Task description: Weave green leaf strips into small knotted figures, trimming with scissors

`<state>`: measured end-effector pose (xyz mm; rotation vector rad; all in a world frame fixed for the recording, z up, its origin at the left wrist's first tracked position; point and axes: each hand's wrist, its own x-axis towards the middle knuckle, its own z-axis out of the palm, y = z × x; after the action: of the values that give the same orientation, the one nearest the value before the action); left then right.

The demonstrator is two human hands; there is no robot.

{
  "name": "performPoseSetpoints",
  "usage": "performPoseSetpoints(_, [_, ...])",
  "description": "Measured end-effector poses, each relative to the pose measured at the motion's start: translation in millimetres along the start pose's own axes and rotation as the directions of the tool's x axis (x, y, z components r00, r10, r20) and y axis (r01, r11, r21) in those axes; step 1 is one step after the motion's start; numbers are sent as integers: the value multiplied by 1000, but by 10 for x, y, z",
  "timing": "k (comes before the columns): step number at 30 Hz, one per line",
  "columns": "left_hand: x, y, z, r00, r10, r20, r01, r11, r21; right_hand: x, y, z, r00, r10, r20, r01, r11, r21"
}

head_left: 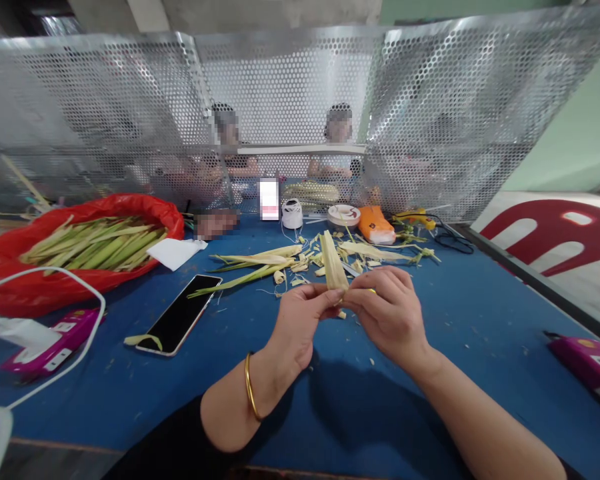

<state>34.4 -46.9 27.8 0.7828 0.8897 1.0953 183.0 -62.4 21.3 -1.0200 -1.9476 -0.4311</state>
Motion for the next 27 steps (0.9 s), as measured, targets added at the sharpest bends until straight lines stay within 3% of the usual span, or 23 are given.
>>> performPoseSetpoints(9, [-9,-3,24,997,58,-41,-56,997,60,-5,-1,4,987,158,42,-162,979,124])
performPoseSetpoints(13, [-23,-1,40,993,114,-36,-109,986,123,-15,-12,1,951,302,74,-311,923,226])
performPoseSetpoints(18, [-26,-17,40,989,144,-23,-138,977,161,-13,-30,36,831,528,177,-547,715,435])
performPoseSetpoints(21, [-28,-21,39,990,138,-2,-136,975,175,-10,-24,55,694,652,306,-690,481,541])
performPoseSetpoints(23, [-29,-25,40,991,136,11,-136,975,176,-12,-16,62,633,670,389,-733,356,579])
performPoseSetpoints(27, [-17,-34,30,992,128,25,-130,969,211,-15,-9,66,605,690,397,-751,331,571])
